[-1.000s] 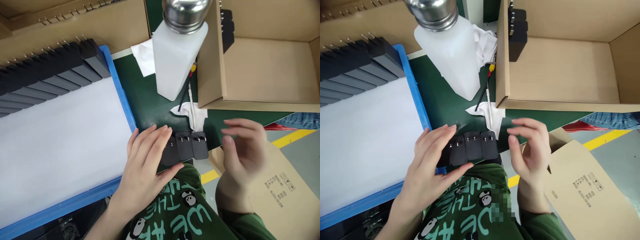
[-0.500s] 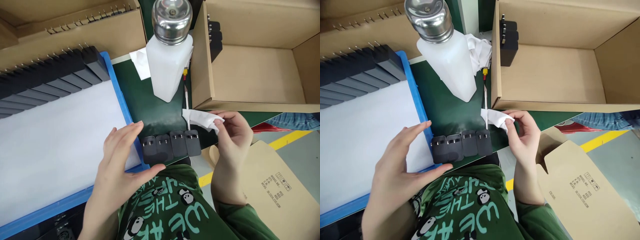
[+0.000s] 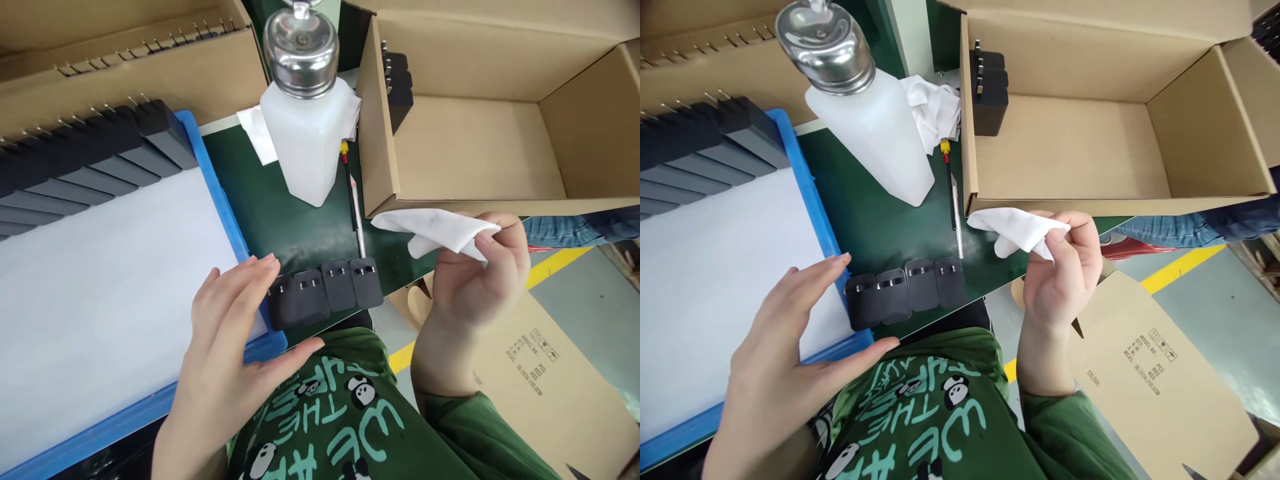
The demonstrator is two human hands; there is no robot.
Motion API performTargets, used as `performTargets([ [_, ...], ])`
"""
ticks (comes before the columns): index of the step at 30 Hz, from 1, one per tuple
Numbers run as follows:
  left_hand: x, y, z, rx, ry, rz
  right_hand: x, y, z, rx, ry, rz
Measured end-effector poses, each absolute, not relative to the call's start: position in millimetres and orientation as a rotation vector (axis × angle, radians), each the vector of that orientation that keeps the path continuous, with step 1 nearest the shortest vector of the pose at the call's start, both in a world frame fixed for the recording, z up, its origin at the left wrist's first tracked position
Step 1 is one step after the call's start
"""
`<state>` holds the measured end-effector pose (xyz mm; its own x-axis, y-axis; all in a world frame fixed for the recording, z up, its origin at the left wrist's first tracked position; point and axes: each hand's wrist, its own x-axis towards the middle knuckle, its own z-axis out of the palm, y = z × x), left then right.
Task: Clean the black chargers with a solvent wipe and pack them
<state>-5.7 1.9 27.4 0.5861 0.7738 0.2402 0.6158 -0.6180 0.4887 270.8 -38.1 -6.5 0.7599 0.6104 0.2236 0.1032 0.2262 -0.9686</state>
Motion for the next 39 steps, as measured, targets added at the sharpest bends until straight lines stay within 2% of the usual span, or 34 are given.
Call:
performTargets([
  [8,12,2,29,2.497,0.994,0.657,296,-50,-11,-1.458,-0.592,0.662],
  [14,20,0,34,2.538,0.977,0.662,302,-57,-19,-1.479,-0.602,0.716],
  [21,34,-9,45,2.377,0.866,0.85,296,-68,3,-1.277,-0.772,0.876],
  [27,55,-29,47,2.024,0.748,1.02,262,-78,26,-0.908,-0.788,1.159],
  [30,52,-32,48,1.729,0.711,0.943,247,-86,22,-0.945,-0.84,1.075],
  [34,41,-32,50,1.449,0.681,0.745,234,-100,13,-1.107,-1.01,0.668],
  [39,36,-36,56,1.485,0.569,0.573,232,-111,11,-1.159,-1.766,0.722],
])
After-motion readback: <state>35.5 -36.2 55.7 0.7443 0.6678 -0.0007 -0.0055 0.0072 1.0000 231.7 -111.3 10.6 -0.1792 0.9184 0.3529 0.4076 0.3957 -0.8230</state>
